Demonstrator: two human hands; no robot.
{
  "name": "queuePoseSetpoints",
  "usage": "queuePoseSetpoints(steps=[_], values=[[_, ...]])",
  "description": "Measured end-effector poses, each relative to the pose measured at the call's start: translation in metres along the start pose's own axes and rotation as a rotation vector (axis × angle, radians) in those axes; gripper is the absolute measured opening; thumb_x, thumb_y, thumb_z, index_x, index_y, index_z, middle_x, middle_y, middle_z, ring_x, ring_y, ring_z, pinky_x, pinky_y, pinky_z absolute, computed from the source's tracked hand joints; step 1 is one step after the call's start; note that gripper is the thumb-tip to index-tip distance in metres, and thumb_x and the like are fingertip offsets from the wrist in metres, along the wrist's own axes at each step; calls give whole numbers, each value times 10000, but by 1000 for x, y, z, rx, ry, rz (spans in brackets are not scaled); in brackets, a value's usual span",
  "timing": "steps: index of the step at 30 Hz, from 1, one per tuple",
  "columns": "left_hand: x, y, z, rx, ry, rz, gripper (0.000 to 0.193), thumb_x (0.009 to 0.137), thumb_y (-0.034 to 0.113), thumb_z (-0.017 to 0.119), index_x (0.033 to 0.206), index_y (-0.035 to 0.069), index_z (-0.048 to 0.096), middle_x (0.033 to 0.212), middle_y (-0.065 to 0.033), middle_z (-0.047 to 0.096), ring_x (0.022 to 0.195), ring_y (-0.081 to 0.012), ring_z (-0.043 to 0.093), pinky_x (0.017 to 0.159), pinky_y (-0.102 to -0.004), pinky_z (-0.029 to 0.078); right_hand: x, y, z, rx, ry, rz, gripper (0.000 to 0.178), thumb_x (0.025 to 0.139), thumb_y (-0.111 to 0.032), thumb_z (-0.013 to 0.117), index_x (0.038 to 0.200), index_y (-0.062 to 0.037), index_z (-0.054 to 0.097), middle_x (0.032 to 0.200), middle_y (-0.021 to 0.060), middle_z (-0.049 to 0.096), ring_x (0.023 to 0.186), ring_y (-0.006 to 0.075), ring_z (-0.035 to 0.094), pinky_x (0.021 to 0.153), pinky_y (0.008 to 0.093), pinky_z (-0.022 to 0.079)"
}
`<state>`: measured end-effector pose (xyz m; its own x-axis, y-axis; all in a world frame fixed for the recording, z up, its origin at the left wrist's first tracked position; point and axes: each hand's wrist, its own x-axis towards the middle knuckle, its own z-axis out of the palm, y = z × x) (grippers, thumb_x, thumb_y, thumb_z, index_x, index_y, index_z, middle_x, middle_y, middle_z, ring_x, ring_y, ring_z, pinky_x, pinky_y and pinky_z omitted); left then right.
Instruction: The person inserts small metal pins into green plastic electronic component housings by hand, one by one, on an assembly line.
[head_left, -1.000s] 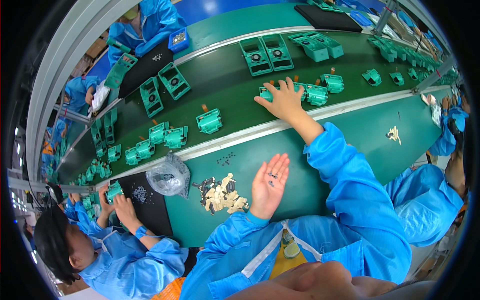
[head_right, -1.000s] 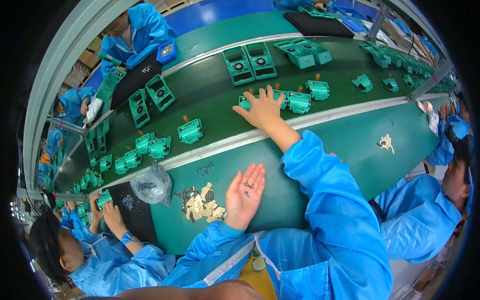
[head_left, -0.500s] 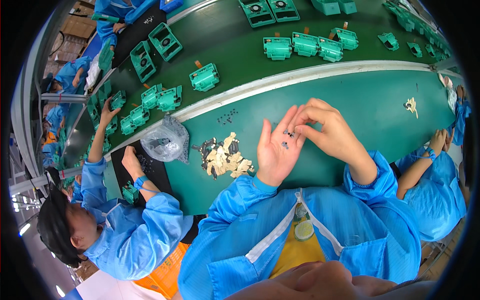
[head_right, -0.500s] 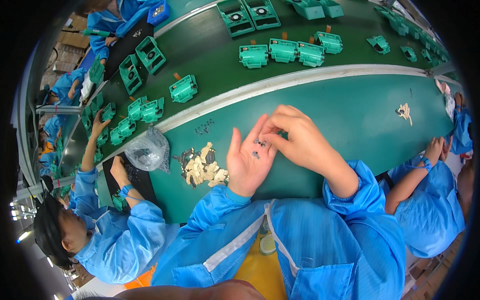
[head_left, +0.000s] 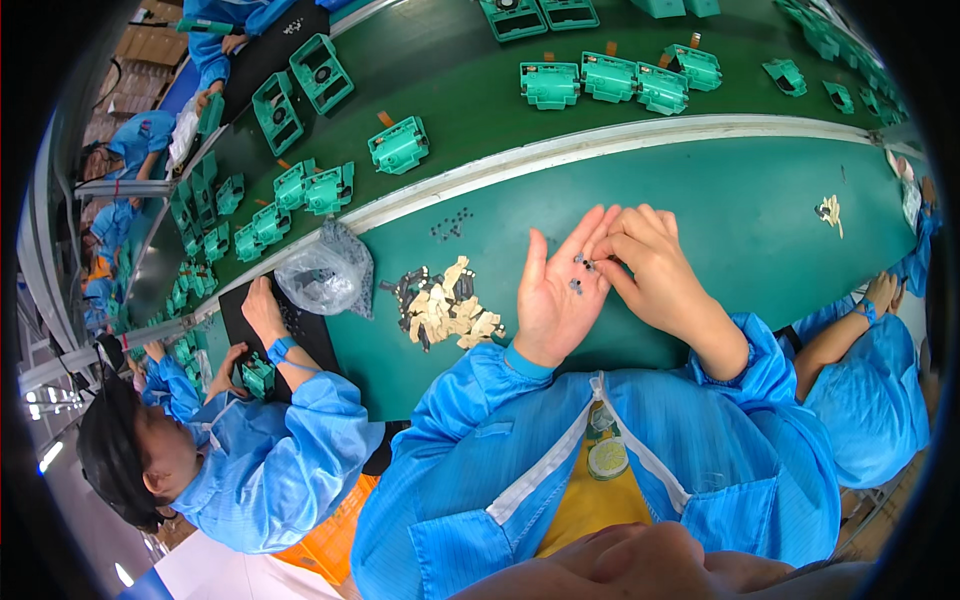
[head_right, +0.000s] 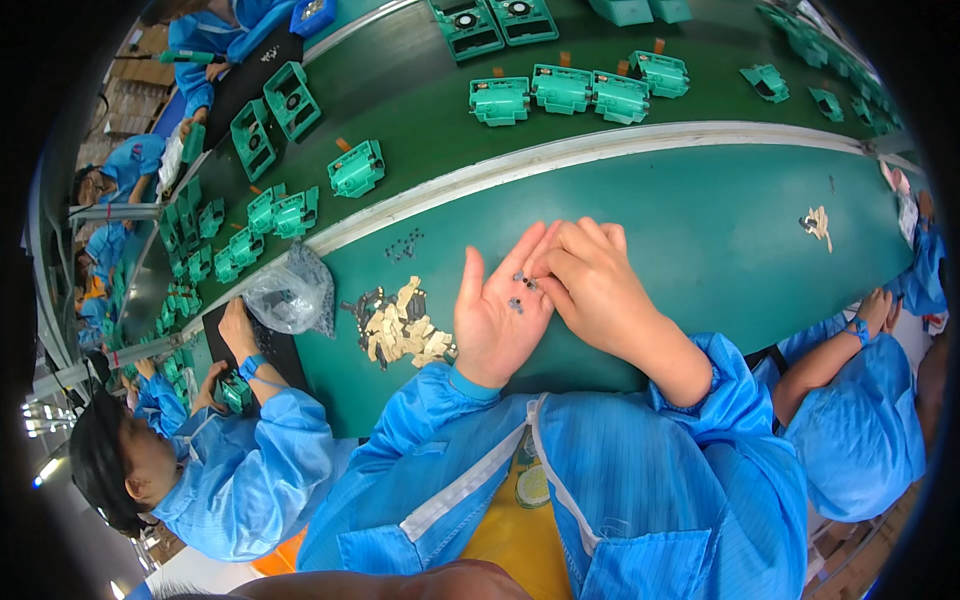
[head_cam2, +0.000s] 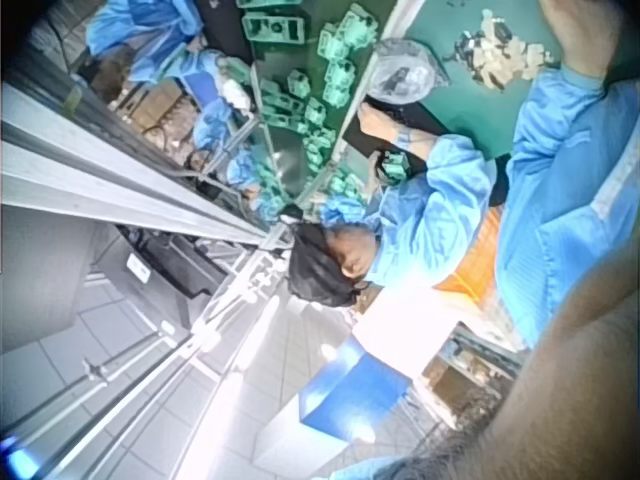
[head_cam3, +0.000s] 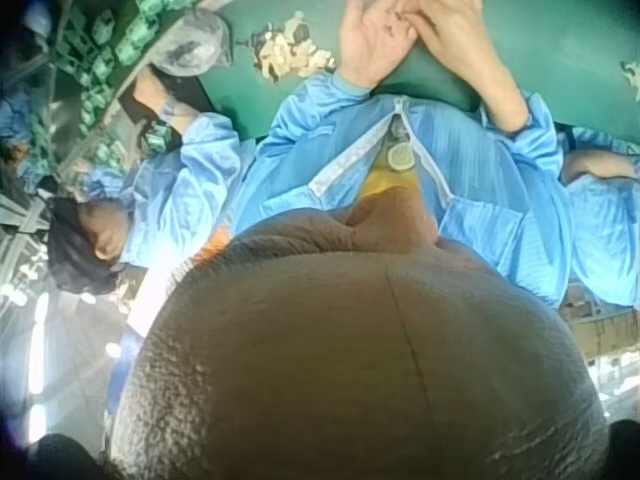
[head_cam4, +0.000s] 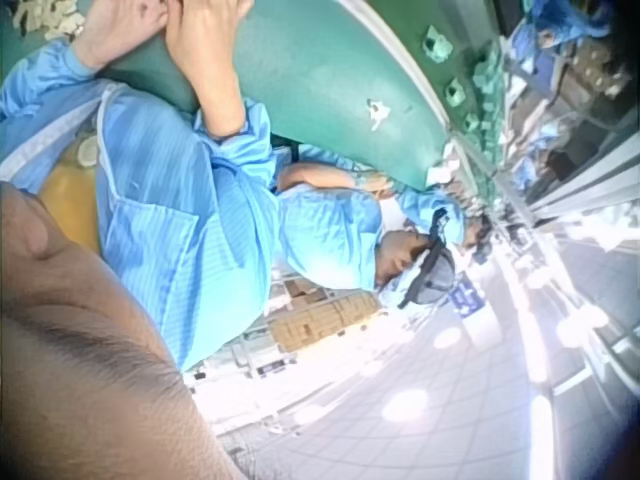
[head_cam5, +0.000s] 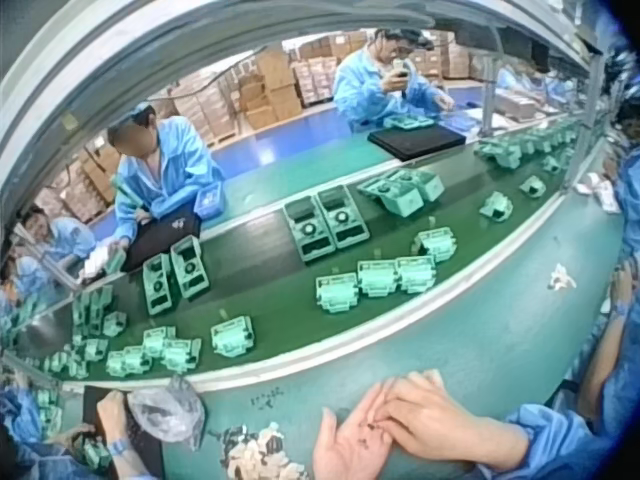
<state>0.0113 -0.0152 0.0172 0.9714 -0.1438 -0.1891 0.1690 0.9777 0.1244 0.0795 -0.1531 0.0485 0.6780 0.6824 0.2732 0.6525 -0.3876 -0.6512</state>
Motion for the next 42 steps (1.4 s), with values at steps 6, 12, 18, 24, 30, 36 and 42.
queuePoseSetpoints(steps=[6, 12, 18, 24, 30, 36, 42], values=[[-2, 6, -9, -42, 41, 29, 746, 1034, 546, 223, 1501, -35, 238, 1565, -172, 272, 1445, -252, 272, 1187, -371, 220, 12, 6, -1, 27, -99, 6, 106, 774, -60, 674, 861, -73, 614, 909, 57, 563, 921, 260, 517, 828, 386, 352], [-4, 10, -15, -148, 94, 23, 651, 1047, 468, 296, 1464, -31, 313, 1528, -182, 347, 1419, -272, 334, 1151, -389, 299, 109, 57, -6, 95, -39, -90, 99, 871, -105, 587, 870, -6, 579, 898, 134, 561, 923, 318, 528, 827, 389, 433], [-6, 13, -13, -115, 109, 29, 619, 1052, 456, 285, 1446, -17, 350, 1519, -181, 365, 1414, -267, 348, 1134, -380, 321, 198, 109, 23, -161, -191, -114, 105, 903, -111, 580, 876, -10, 564, 884, 110, 556, 906, 267, 522, 808, 361, 444], [-9, 17, -11, -52, 97, 28, 621, 1053, 459, 267, 1449, -11, 355, 1514, -173, 375, 1405, -255, 363, 1133, -363, 317, 217, 113, 27, -239, -339, -106, 93, 888, -104, 591, 878, -13, 578, 880, 114, 557, 896, 264, 526, 801, 357, 448], [-9, 18, -9, -39, 72, 32, 617, 1053, 454, 269, 1451, -9, 357, 1508, -171, 388, 1397, -250, 376, 1133, -353, 317, 223, 109, 27, -246, -387, -107, 81, 864, -77, 611, 866, 0, 586, 878, 118, 564, 853, 248, 546, 770, 351, 464], [-10, 17, -10, -41, 69, 25, 626, 1050, 466, 280, 1453, -7, 358, 1505, -168, 394, 1394, -245, 381, 1131, -348, 320, 225, 105, 29, -192, -398, -63, 84, 850, -67, 629, 846, 14, 606, 861, 114, 573, 785, 215, 562, 720, 334, 475], [-10, 17, -10, -26, 62, 25, 626, 1047, 467, 289, 1454, -2, 364, 1508, -164, 392, 1394, -243, 381, 1130, -348, 319, 227, 101, 31, -161, -405, -59, 107, 867, -84, 603, 837, 18, 599, 846, 104, 561, 761, 209, 547, 703, 325, 463]])
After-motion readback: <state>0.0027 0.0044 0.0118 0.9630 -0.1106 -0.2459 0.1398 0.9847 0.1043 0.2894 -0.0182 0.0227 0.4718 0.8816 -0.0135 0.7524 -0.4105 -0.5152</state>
